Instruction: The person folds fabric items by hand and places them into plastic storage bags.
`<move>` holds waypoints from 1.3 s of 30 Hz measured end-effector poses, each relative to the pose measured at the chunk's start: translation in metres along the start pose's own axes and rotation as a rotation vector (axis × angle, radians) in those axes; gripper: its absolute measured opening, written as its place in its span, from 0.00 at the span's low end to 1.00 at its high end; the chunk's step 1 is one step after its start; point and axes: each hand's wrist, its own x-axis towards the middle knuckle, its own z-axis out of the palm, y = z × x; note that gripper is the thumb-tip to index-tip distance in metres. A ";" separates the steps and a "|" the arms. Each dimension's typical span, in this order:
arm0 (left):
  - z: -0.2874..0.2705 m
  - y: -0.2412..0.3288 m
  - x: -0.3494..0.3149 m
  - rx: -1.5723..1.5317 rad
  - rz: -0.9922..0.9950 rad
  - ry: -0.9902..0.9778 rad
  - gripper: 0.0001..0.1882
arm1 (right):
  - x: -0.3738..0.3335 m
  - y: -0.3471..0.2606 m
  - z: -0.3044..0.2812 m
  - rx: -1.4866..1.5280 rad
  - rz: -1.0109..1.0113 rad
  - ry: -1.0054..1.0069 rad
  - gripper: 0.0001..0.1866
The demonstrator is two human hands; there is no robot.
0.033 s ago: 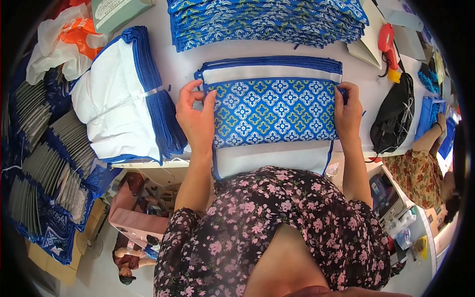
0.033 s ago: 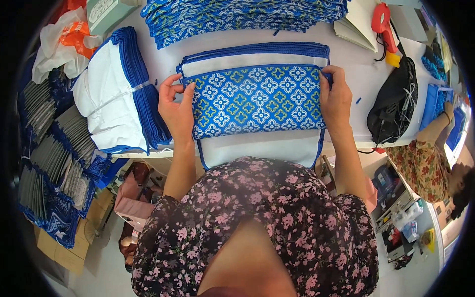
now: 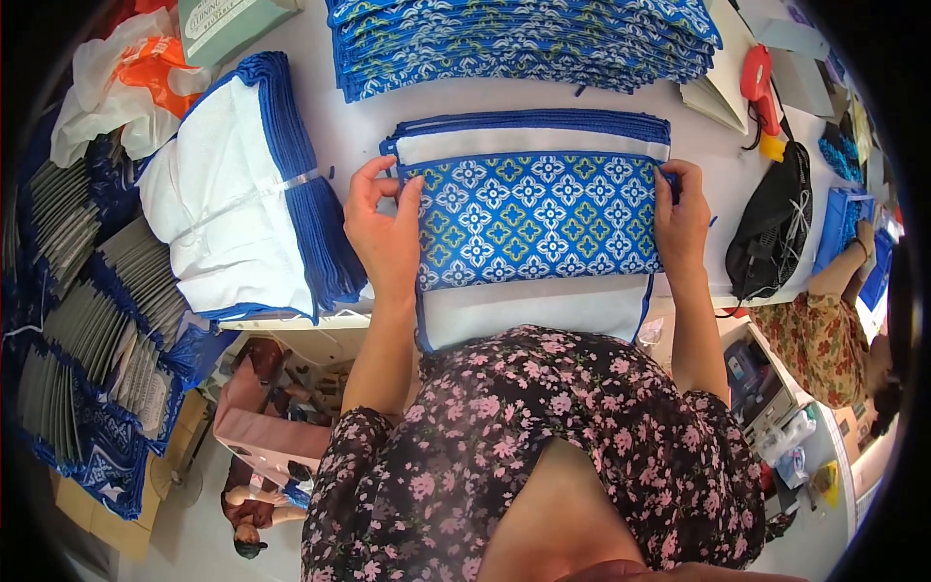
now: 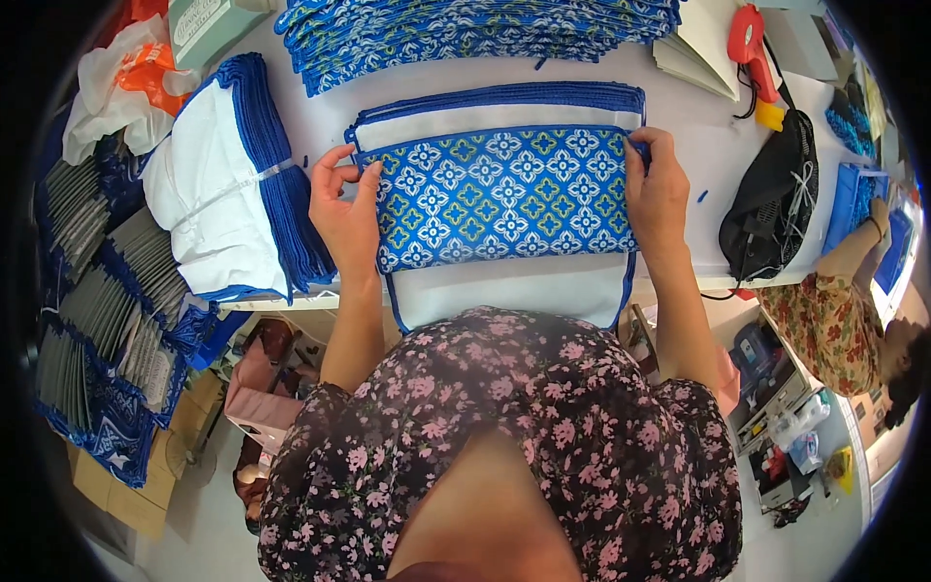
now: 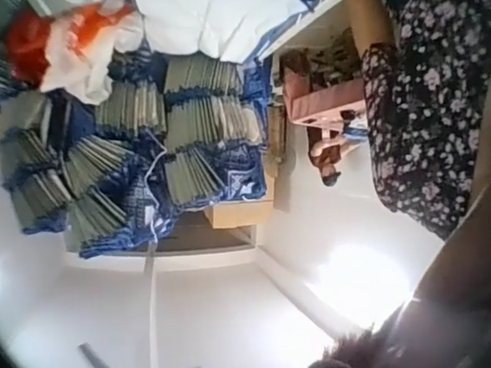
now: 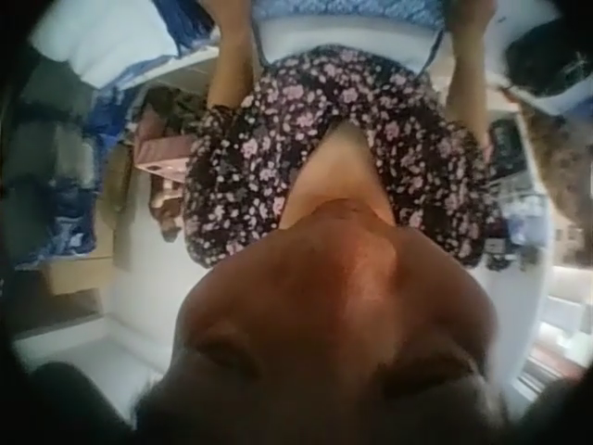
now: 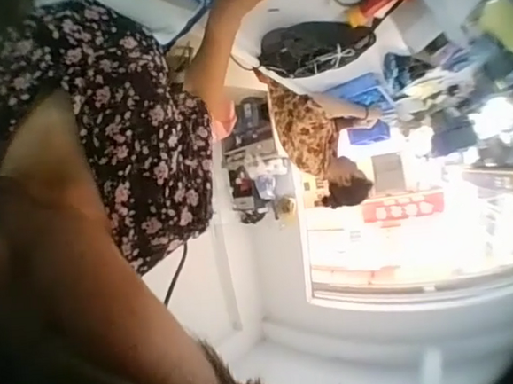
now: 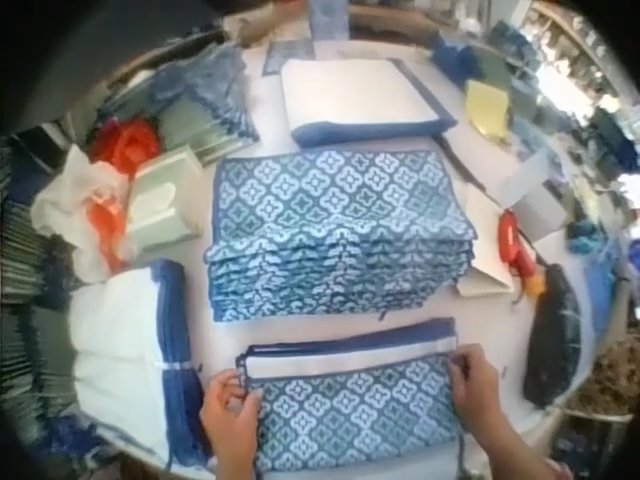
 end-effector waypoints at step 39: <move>0.110 0.027 -0.087 0.657 0.657 -0.291 0.39 | -0.017 0.067 -0.005 -0.274 -0.363 -0.173 0.43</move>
